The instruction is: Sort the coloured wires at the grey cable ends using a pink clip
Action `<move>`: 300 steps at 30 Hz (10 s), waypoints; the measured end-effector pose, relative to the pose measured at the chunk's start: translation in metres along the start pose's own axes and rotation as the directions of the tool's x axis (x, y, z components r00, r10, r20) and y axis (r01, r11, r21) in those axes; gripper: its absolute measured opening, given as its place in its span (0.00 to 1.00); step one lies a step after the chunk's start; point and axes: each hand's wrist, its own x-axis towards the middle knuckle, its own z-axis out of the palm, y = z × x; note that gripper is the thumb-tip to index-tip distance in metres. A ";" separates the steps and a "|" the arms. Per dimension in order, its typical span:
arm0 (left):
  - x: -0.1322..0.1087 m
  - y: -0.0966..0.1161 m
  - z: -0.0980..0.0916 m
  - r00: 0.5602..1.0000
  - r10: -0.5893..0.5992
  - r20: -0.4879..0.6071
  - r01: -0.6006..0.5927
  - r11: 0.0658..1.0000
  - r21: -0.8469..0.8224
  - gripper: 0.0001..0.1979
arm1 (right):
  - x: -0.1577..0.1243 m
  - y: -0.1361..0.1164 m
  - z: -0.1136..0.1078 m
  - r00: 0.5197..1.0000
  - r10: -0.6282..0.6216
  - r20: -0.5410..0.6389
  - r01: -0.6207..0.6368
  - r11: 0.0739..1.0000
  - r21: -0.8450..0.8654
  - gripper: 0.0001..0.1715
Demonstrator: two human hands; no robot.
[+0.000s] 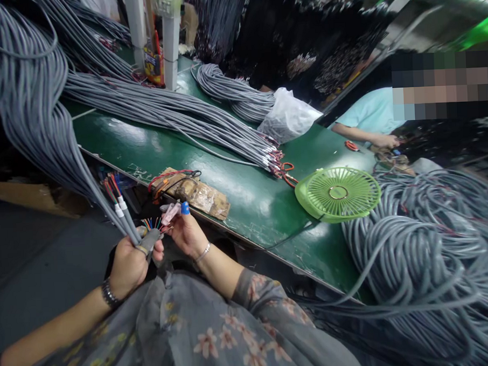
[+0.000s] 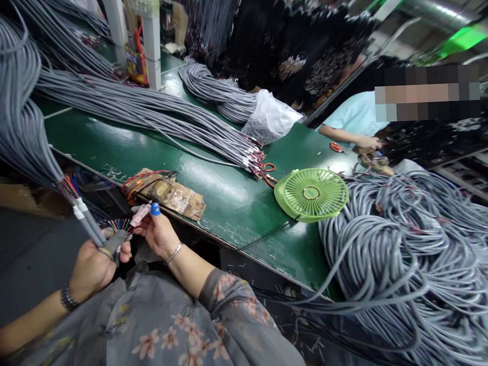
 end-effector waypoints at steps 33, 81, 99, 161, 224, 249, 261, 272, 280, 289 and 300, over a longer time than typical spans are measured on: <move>-0.001 0.007 0.004 0.998 0.037 -0.058 -0.036 0.999 0.022 0.15 | -0.001 -0.003 -0.007 0.992 0.090 0.083 -0.089 0.996 -0.011 0.30; -0.030 0.033 -0.106 0.971 -0.148 -0.190 0.155 0.988 0.024 0.20 | 0.008 0.043 -0.023 0.957 0.263 0.119 -0.109 0.711 -0.695 0.18; -0.003 0.028 -0.091 0.910 -0.169 -0.378 0.247 0.955 0.166 0.13 | 0.009 0.042 -0.105 0.942 0.335 0.028 -0.216 0.666 -0.714 0.22; 0.012 -0.008 -0.036 0.938 -0.063 0.341 -0.095 0.899 0.428 0.14 | -0.024 0.007 -0.015 0.971 -0.099 0.217 0.206 0.809 -0.551 0.24; 0.005 0.004 -0.001 0.993 -0.057 0.099 0.053 0.997 0.050 0.17 | 0.004 -0.007 0.007 0.998 -0.040 -0.048 0.039 0.999 -0.023 0.27; -0.001 0.012 0.005 0.999 0.049 -0.011 -0.049 0.999 -0.004 0.16 | -0.002 -0.013 -0.002 0.997 0.040 0.068 -0.037 0.998 -0.050 0.23; 0.004 0.005 0.001 0.999 0.018 -0.049 -0.017 1.000 0.024 0.16 | -0.003 -0.009 0.001 0.999 -0.016 0.029 0.017 1.000 -0.022 0.20; 0.004 0.001 -0.006 0.999 0.030 -0.012 -0.030 0.999 0.023 0.15 | -0.007 -0.005 -0.006 0.991 0.124 0.058 -0.128 0.990 0.059 0.29; 0.012 -0.018 -0.028 0.997 0.024 0.076 -0.033 0.992 0.124 0.26 | -0.012 0.001 -0.024 0.998 0.060 -0.001 -0.060 0.997 -0.044 0.29; 0.005 -0.044 -0.032 0.843 -0.154 0.515 -0.195 0.805 0.560 0.12 | -0.054 0.005 -0.060 0.940 -0.218 0.264 0.330 0.783 -0.527 0.25; -0.001 -0.037 -0.042 0.729 -0.020 0.684 -0.357 0.842 0.405 0.26 | -0.067 -0.004 -0.045 0.866 -0.279 0.415 0.500 0.503 -0.705 0.25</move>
